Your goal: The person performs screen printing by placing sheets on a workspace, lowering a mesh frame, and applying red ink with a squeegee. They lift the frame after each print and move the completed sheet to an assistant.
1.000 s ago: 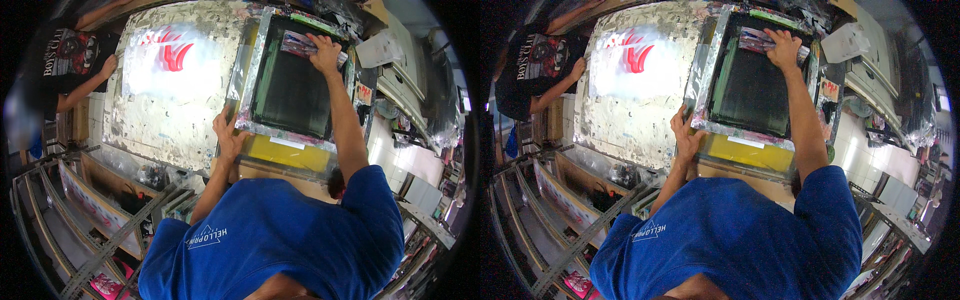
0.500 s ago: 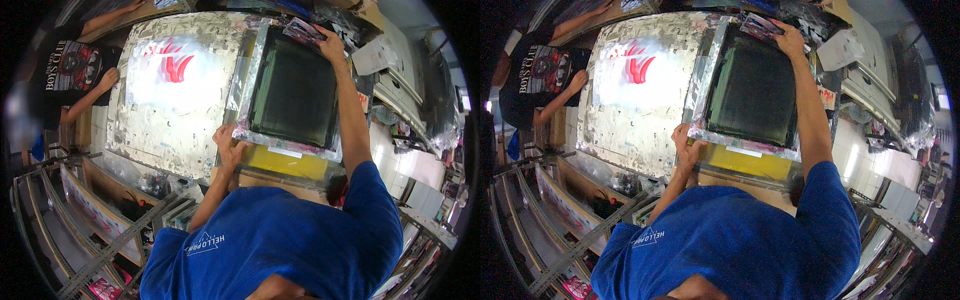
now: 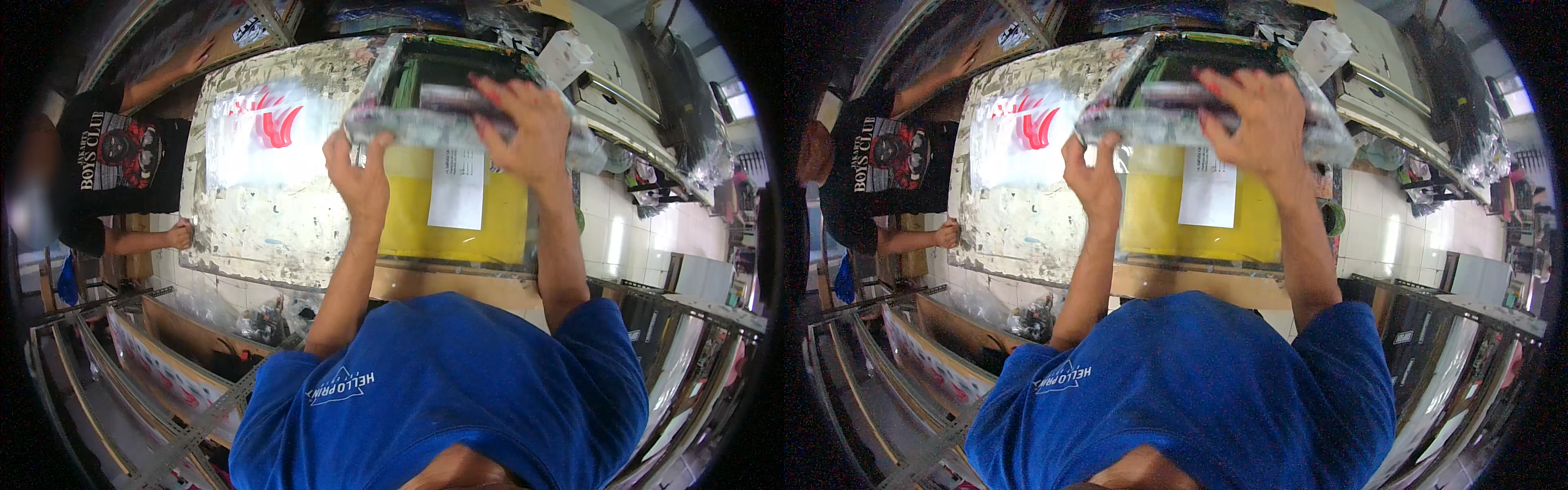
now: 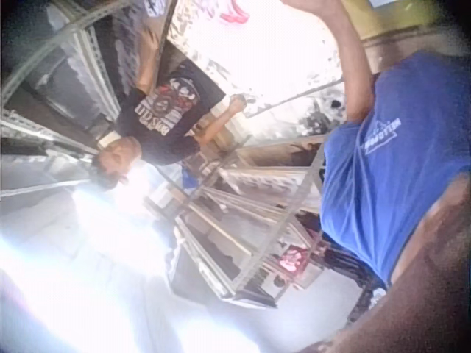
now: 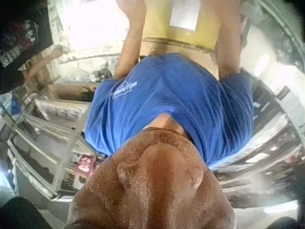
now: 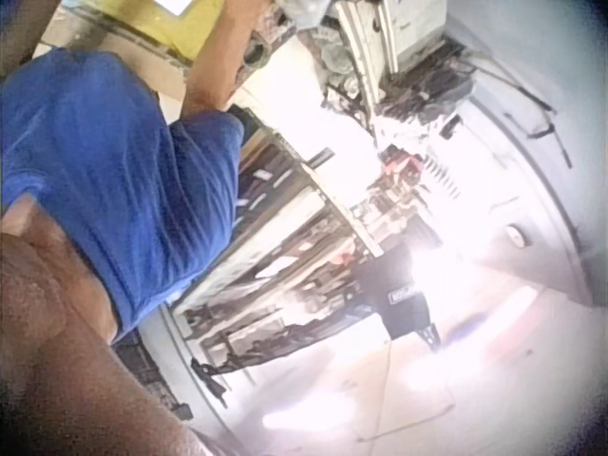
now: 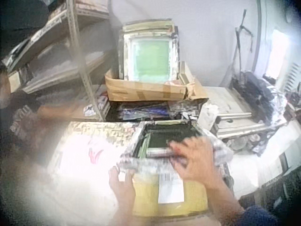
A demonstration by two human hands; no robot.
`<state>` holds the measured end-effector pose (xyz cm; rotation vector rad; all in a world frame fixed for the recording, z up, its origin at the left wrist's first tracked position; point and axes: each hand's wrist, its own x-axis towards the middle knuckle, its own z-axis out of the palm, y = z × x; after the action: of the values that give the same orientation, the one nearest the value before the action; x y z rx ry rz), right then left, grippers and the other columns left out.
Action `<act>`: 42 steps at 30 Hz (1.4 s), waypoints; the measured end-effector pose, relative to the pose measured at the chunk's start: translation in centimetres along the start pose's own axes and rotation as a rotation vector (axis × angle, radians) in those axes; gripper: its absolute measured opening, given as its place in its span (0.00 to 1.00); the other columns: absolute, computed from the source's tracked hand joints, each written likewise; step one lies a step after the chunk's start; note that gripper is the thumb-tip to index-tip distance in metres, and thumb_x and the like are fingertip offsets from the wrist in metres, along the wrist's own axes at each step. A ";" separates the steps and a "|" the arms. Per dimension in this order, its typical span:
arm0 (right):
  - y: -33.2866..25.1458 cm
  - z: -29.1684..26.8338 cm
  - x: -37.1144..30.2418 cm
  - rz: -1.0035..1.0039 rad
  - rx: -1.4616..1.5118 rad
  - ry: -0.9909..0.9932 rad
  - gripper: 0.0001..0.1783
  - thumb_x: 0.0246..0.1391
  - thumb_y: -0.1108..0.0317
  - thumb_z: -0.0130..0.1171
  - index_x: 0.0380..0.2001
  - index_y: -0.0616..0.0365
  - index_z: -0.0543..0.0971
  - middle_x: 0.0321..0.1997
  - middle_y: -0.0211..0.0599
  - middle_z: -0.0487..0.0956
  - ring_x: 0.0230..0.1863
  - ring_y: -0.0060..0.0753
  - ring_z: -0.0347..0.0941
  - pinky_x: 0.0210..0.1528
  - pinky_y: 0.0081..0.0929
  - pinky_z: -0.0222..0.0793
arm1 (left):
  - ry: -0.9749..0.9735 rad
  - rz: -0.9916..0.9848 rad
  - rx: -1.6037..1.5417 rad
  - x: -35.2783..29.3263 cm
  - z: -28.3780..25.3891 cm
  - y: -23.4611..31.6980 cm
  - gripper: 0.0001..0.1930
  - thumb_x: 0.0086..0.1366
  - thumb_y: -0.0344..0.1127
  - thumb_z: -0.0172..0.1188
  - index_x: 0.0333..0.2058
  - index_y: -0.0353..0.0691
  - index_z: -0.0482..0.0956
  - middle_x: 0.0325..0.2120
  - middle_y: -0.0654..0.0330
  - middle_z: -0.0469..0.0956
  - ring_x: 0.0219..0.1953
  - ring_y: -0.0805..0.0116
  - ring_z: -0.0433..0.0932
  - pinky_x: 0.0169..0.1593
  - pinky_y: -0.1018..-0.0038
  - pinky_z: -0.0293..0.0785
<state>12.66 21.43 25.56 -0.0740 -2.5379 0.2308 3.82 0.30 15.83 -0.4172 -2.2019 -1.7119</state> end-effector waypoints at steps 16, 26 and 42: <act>3.8 -3.3 12.1 0.114 0.162 0.107 0.22 0.42 0.57 0.67 0.41 0.57 0.86 0.38 0.49 0.85 0.40 0.49 0.82 0.46 0.36 0.76 | -0.026 -0.109 0.503 -6.6 4.5 -13.8 0.08 0.58 0.36 0.68 0.34 0.40 0.86 0.27 0.53 0.81 0.27 0.54 0.79 0.33 0.62 0.74; 4.7 -3.7 15.0 0.083 0.098 0.090 0.22 0.45 0.52 0.65 0.40 0.53 0.86 0.39 0.45 0.85 0.43 0.47 0.82 0.47 0.37 0.76 | 0.272 -0.265 0.143 -1.6 1.3 -12.0 0.09 0.61 0.30 0.66 0.34 0.28 0.84 0.28 0.49 0.83 0.28 0.61 0.80 0.36 0.68 0.76; 2.9 -4.2 14.6 0.100 0.141 0.072 0.19 0.47 0.62 0.67 0.43 0.56 0.85 0.42 0.48 0.84 0.43 0.48 0.81 0.48 0.36 0.75 | 0.620 0.322 0.847 3.1 -14.6 -18.2 0.14 0.59 0.38 0.68 0.43 0.39 0.83 0.38 0.51 0.80 0.44 0.48 0.76 0.53 0.54 0.66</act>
<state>2.96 26.46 36.47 -0.1515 -2.4412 0.4385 -5.53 -18.14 4.57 -0.0034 -1.9930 -0.5276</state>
